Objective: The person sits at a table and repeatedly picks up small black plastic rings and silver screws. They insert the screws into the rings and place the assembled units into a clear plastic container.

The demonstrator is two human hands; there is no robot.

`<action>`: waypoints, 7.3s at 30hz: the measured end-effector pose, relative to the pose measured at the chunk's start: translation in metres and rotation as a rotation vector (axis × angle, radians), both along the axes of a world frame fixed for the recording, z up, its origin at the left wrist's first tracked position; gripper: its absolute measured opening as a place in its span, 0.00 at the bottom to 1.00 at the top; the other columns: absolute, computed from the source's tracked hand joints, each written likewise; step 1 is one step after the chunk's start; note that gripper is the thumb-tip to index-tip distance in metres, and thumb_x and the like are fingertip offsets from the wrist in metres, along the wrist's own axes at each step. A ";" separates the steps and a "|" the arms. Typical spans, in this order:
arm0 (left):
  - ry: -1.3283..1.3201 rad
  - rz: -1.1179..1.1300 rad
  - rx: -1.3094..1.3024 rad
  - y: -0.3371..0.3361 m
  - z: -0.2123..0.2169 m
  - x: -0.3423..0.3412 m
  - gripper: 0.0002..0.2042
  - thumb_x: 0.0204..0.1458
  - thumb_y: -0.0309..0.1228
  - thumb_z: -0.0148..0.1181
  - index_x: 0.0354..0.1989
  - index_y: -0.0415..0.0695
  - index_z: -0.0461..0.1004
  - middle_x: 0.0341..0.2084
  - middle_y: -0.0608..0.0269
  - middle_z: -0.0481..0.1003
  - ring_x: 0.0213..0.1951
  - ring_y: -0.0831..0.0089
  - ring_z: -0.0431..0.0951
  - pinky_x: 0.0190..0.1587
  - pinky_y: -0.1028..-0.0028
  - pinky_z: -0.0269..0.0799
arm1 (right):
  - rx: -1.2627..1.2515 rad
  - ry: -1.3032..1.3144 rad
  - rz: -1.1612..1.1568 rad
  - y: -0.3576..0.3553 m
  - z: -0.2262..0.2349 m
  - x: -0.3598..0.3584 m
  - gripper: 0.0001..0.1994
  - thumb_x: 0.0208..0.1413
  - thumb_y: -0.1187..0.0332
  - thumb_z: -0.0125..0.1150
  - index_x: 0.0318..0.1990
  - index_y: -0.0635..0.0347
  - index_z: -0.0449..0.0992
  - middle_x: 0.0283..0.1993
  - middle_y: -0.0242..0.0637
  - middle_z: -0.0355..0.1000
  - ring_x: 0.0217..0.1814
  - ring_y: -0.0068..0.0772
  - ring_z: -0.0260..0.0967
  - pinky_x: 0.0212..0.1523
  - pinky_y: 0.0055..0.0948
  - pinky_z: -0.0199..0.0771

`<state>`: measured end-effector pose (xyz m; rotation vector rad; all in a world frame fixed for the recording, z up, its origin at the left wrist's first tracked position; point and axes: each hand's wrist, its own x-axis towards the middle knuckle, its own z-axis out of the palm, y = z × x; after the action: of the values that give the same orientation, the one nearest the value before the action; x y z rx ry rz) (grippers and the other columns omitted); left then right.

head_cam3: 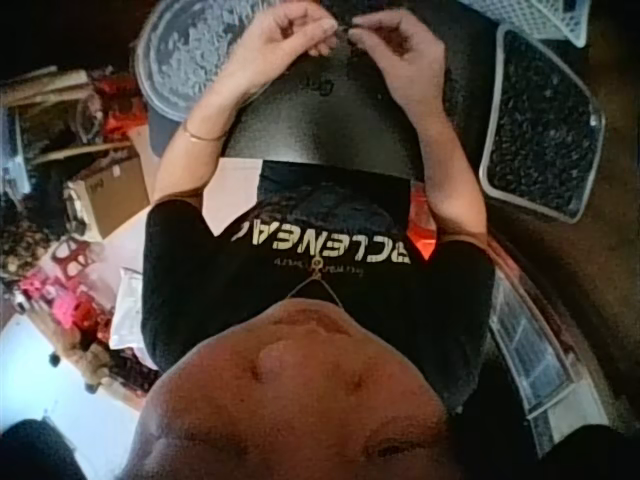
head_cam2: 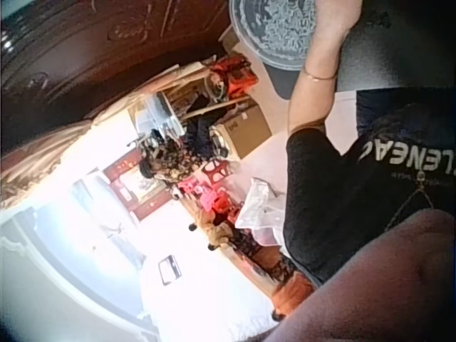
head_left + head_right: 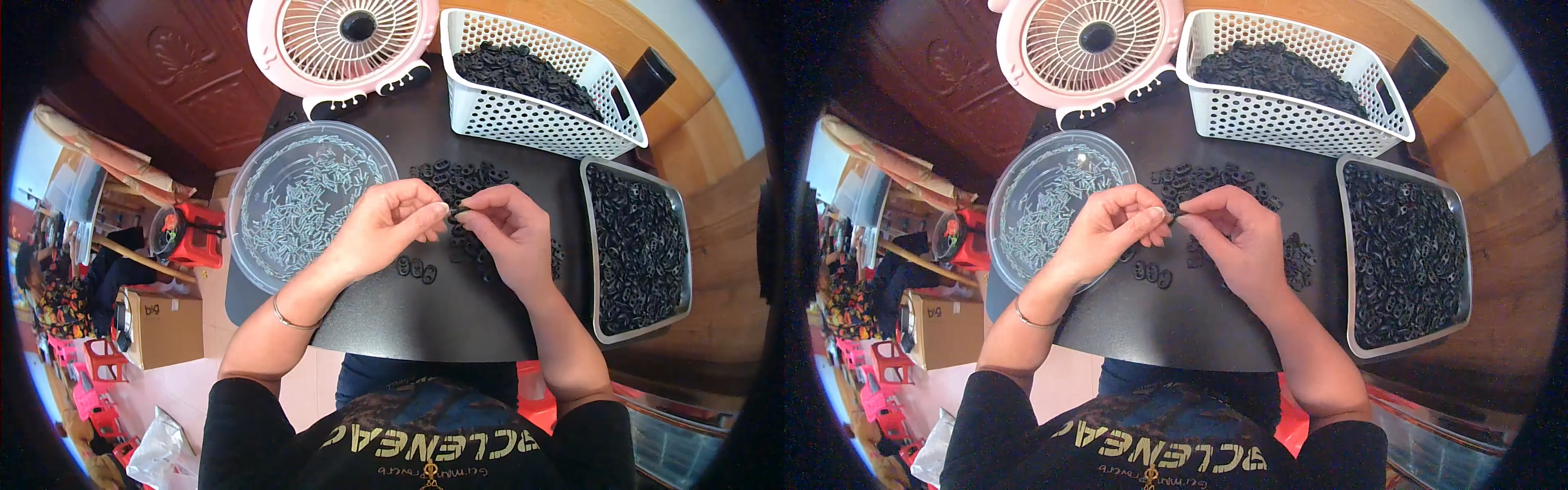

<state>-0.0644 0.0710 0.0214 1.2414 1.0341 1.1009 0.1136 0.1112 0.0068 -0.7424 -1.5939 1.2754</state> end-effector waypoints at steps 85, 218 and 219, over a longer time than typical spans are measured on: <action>0.655 -0.011 0.477 -0.004 -0.015 0.013 0.09 0.40 0.21 0.58 0.32 0.39 0.71 0.26 0.58 0.67 0.28 0.67 0.71 0.29 0.71 0.68 | -0.192 0.110 0.066 0.011 0.006 0.008 0.08 0.46 0.82 0.57 0.36 0.68 0.72 0.37 0.36 0.70 0.39 0.23 0.69 0.41 0.19 0.70; 1.224 -0.030 0.475 -0.046 0.010 -0.065 0.03 0.37 0.22 0.56 0.22 0.41 0.72 0.22 0.58 0.69 0.30 0.59 0.72 0.32 0.65 0.69 | 0.231 -0.154 -0.163 0.020 0.011 0.018 0.10 0.47 0.80 0.55 0.39 0.64 0.73 0.42 0.36 0.66 0.36 0.19 0.68 0.37 0.17 0.68; 1.262 -0.018 0.478 -0.046 0.010 -0.064 0.02 0.37 0.22 0.56 0.22 0.41 0.72 0.22 0.58 0.69 0.30 0.59 0.72 0.32 0.65 0.69 | 0.215 -0.160 -0.157 0.020 0.009 0.019 0.09 0.48 0.80 0.55 0.39 0.64 0.73 0.42 0.35 0.66 0.35 0.18 0.67 0.36 0.16 0.68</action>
<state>-0.1283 0.0250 0.0311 2.4445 1.6911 0.4492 0.1322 0.1310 0.0157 -0.8314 -1.7325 0.9340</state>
